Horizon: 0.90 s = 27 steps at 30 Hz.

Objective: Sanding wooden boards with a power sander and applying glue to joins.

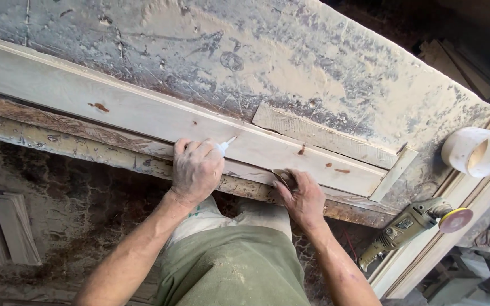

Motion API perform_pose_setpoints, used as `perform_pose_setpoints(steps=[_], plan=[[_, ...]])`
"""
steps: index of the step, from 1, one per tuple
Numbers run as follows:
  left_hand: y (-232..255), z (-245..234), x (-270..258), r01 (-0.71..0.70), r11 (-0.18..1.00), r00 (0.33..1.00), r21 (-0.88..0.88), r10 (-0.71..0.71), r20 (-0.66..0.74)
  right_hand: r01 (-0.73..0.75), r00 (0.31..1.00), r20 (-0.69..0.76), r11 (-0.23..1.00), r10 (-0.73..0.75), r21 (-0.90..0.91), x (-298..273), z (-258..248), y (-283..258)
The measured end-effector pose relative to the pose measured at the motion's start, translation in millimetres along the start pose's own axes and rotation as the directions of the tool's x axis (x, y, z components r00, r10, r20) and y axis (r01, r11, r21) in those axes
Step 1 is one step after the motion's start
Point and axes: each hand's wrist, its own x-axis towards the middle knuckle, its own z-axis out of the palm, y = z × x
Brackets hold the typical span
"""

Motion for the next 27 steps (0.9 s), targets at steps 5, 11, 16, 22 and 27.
perform_pose_setpoints(steps=[5, 11, 16, 22, 27], plan=[[-2.1, 25.3, -9.1, 0.019, 0.998, 0.998, 0.065, -0.015, -0.057, 0.078, 0.995, -0.045, 0.989, -0.084, -0.124, -9.8, -14.1, 32.9], [2.4, 17.6, -24.3, -0.194, 0.979, 0.979, 0.069, 0.197, -0.044, 0.072, 0.995, -0.075, 0.997, -0.071, 0.011, -13.2, -61.4, 50.2], [34.3, 0.3, -40.6, 0.173, 0.976, 0.984, -0.134, -0.167, 0.058, 0.003, 0.761, -0.630, 0.972, -0.155, -0.235, 28.0, -173.6, 157.0], [76.9, -18.1, -29.1, 0.254, 0.923, 0.947, -0.289, -0.298, -0.118, -0.179, 0.964, -0.263, 0.840, 0.045, -0.512, 73.2, -235.6, 463.6], [71.3, -16.0, -48.7, 0.317, 0.891, 0.933, -0.326, -0.355, -0.064, -0.475, 0.862, -0.060, 0.762, 0.503, -0.441, 98.5, -237.7, 458.0]])
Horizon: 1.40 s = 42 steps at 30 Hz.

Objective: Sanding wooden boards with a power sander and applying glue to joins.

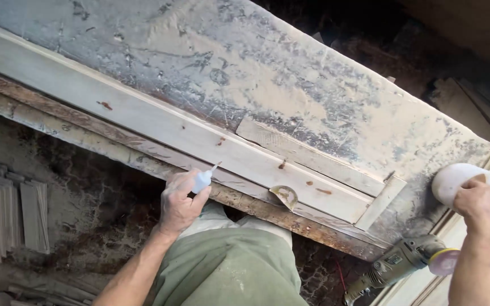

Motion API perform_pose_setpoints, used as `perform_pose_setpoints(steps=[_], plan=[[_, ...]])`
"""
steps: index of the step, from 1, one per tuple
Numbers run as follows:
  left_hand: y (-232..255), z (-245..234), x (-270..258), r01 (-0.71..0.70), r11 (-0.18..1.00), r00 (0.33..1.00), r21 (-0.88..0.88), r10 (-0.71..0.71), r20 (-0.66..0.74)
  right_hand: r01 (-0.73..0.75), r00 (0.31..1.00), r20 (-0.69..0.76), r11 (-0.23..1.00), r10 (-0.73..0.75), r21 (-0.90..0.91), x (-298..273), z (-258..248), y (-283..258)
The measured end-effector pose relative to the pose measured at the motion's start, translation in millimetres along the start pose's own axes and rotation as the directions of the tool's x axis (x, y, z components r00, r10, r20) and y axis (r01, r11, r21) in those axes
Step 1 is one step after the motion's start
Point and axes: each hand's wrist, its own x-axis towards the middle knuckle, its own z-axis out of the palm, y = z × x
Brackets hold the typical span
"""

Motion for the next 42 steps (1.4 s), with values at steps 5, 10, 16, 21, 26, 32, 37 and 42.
perform_pose_setpoints(steps=[5, 10, 16, 21, 26, 32, 37, 42], plan=[[-18.2, -3.3, -6.6, 0.025, 0.999, 1.000, -0.030, -0.025, -0.010, -0.115, 0.975, -0.217, 0.947, 0.050, -0.298, -53.6, -35.1, -34.3], [-32.5, -19.4, -3.4, 0.049, 0.997, 0.996, -0.053, -0.053, -0.075, 0.256, 0.893, -0.398, 0.964, -0.209, 0.069, -151.3, -14.9, -112.4], [-58.5, -26.3, -10.7, 0.085, 0.978, 0.966, -0.190, -0.127, -0.225, 0.368, 0.911, -0.072, 0.719, -0.407, 0.590, -323.8, 1.4, -444.3], [-92.6, -32.5, -15.0, 0.069, 0.978, 0.970, -0.199, -0.113, -0.217, 0.544, 0.797, -0.182, 0.555, -0.575, 0.629, -344.5, -11.3, -503.8], [-118.6, -54.9, 0.5, 0.060, 0.968, 0.972, -0.243, -0.112, -0.208, 0.814, 0.560, -0.590, 0.518, -0.581, 0.262, -327.0, 36.1, -395.8], [-119.5, -95.3, 51.2, -0.002, 0.989, 0.972, -0.147, -0.033, -0.232, 0.761, 0.519, -0.635, 0.648, -0.572, 0.039, -314.9, 68.1, -374.1], [-149.4, -104.2, 74.4, -0.134, 0.965, 0.958, -0.224, 0.068, -0.277, 0.881, 0.402, -0.680, 0.461, -0.613, 0.105, -320.9, 71.4, -437.6], [-149.2, -128.7, 98.5, -0.145, 0.976, 0.962, -0.165, 0.100, -0.253, 0.953, 0.293, -0.648, 0.272, -0.703, 0.135, -320.2, 68.8, -556.3]])
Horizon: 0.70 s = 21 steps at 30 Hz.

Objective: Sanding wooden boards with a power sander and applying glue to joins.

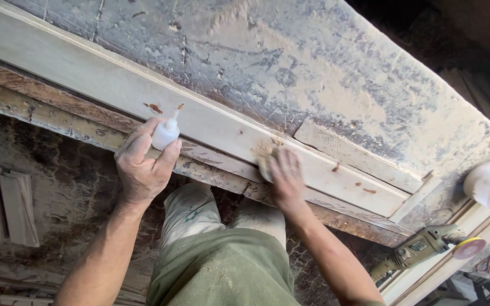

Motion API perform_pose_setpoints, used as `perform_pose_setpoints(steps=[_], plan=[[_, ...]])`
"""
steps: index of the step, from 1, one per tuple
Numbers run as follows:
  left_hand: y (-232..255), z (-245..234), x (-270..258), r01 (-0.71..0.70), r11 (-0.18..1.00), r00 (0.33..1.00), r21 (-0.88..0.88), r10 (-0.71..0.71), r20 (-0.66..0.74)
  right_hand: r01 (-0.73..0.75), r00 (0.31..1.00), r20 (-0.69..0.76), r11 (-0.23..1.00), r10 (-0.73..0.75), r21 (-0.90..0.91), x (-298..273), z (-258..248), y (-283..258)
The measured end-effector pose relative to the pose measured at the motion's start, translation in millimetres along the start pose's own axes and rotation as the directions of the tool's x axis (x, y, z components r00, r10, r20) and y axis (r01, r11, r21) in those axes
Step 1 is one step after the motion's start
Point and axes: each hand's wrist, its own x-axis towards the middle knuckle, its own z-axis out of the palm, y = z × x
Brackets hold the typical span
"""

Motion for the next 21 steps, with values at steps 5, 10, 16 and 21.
perform_pose_setpoints(steps=[5, 10, 16, 21], plan=[[-25.9, -13.1, 19.3, -0.017, 0.998, 0.995, 0.061, 0.011, 0.096, 0.130, 0.991, 0.024, 0.992, -0.130, -0.003, 77.8, 110.9, -47.1], [-100.8, -64.7, 72.8, 0.172, 0.985, 0.984, -0.032, -0.171, 0.052, -0.401, 0.691, 0.536, 0.874, 0.485, -0.273, 78.9, 5.4, -32.0], [-132.3, -87.9, 68.9, 0.341, 0.797, 0.940, -0.498, -0.305, 0.154, -0.364, 0.910, 0.084, 0.878, 0.407, -0.312, -46.9, -17.2, -9.5], [-141.6, -89.8, 65.3, 0.340, 0.821, 0.936, -0.458, -0.342, 0.082, -0.116, 0.971, 0.186, 0.975, 0.151, -0.189, 71.4, 112.4, -62.9]])
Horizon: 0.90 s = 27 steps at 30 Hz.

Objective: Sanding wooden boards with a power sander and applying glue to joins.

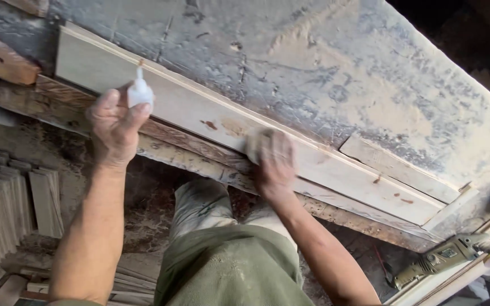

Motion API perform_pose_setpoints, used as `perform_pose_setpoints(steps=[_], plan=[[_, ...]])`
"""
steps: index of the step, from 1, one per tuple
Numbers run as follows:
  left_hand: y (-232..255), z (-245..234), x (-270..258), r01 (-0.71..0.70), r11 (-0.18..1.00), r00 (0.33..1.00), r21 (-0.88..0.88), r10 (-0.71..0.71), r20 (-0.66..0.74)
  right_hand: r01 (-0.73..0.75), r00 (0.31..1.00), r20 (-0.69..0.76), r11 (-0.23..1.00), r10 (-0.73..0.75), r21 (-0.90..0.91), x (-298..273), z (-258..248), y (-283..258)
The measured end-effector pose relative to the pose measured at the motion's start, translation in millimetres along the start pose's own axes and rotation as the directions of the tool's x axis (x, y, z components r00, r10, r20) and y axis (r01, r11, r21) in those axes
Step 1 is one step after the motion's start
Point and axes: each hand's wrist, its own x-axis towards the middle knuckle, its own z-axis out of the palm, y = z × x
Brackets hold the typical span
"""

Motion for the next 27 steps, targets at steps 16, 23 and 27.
perform_pose_setpoints(steps=[16, 23, 27], plan=[[-1.9, 1.2, 0.3, -0.007, 0.999, 1.000, -0.040, 0.007, 0.002, 0.171, 0.983, 0.091, 0.973, -0.159, -0.153, -47.5, 0.2, 21.2], [20.4, 4.4, 0.2, 0.014, 0.991, 0.999, 0.132, -0.018, 0.035, 0.289, 0.949, 0.101, 0.953, -0.298, 0.096, 107.4, 28.1, -121.0], [21.7, 9.0, 1.0, -0.027, 0.965, 0.997, 0.261, 0.006, 0.079, 0.280, 0.952, 0.086, 0.950, -0.293, 0.136, 52.3, 14.3, -32.6]])
